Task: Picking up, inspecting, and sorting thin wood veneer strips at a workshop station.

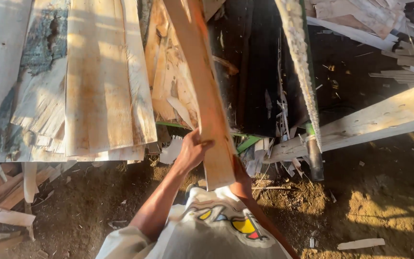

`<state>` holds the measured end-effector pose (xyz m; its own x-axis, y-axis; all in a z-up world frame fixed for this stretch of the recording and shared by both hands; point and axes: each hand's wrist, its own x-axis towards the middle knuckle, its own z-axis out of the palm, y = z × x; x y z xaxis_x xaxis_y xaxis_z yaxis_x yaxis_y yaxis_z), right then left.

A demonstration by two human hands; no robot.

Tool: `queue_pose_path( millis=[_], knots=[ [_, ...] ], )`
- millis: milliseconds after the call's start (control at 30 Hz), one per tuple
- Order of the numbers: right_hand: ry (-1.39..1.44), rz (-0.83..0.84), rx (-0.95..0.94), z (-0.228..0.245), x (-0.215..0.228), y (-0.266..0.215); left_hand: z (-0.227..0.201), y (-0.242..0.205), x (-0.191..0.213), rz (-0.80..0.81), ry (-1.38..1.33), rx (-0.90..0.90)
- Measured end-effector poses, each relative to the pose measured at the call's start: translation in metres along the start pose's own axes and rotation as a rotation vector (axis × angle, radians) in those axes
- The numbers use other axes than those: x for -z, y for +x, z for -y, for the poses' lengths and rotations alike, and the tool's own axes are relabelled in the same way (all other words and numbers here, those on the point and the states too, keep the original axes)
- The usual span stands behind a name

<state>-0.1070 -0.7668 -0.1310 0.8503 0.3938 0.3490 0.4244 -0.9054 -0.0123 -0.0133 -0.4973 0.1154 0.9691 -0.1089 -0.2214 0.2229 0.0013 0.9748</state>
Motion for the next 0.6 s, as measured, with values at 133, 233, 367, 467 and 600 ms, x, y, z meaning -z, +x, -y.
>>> queue_pose_path(
  millis=[133, 233, 367, 467, 600],
  knots=[
    [-0.015, -0.077, -0.01, 0.013, -0.03, 0.012, -0.078, 0.024, -0.042, 0.055, 0.178, -0.124],
    [-0.023, -0.143, -0.01, 0.016, -0.019, 0.043, -0.092, 0.056, -0.088, 0.047, 0.464, -0.248],
    [0.628, 0.745, -0.479, 0.011, 0.055, 0.095, -0.09, 0.085, -0.145, 0.098, 0.793, -0.31],
    [1.133, 0.869, -0.514, -0.005, 0.046, 0.084, -0.049, 0.092, -0.157, 0.156, 0.868, -0.229],
    [2.014, 1.004, -0.598, -0.053, -0.046, 0.015, 0.072, 0.08, -0.126, -0.271, 1.043, -0.008]
  ],
)
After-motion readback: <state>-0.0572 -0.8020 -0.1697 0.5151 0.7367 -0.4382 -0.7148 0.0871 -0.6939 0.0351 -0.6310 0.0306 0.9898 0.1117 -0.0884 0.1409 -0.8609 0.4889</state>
